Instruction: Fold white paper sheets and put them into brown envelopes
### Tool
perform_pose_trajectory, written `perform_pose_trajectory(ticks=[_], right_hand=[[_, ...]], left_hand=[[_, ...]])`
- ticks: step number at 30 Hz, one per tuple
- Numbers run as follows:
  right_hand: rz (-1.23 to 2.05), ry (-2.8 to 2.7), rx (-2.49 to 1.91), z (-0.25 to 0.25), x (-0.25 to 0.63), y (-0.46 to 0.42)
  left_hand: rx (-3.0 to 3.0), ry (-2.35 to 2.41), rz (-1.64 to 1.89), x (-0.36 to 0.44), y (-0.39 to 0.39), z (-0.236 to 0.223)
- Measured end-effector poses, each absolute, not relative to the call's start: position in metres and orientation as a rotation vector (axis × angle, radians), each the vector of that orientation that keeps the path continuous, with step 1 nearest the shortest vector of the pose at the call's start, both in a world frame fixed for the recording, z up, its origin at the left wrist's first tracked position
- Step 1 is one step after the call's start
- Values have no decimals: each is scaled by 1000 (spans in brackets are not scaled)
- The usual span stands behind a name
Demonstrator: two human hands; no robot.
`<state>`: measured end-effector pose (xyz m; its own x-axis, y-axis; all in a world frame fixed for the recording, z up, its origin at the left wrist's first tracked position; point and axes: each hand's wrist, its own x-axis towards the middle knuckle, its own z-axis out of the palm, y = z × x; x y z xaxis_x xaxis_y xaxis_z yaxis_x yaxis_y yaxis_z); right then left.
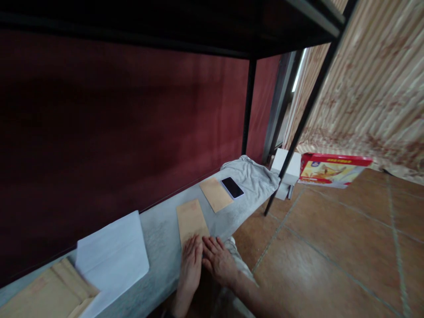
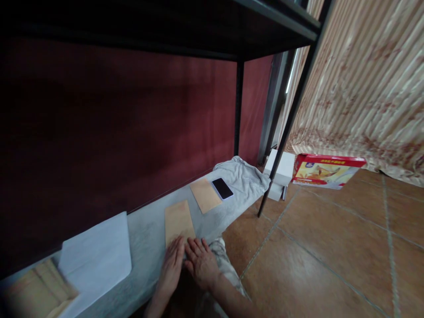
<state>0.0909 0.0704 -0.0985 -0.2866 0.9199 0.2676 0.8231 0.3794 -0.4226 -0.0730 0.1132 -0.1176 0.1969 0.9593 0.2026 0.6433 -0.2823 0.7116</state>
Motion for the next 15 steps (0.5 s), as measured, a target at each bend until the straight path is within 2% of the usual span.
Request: perform_pose_trajectory(ticks=[3, 5, 11, 15], right_hand=[[246, -2173, -1517, -101, 91, 71], [238, -2158, -1526, -103, 92, 72], [262, -2102, -1540, -106, 91, 72], [293, -2036, -1582, -105, 83, 70]], left_hand=[[2381, 1616, 637, -70, 117, -131], [2459, 1749, 599, -74, 115, -136], [2344, 1881, 818, -100, 116, -132], [2009, 1830, 904, -99, 126, -118]])
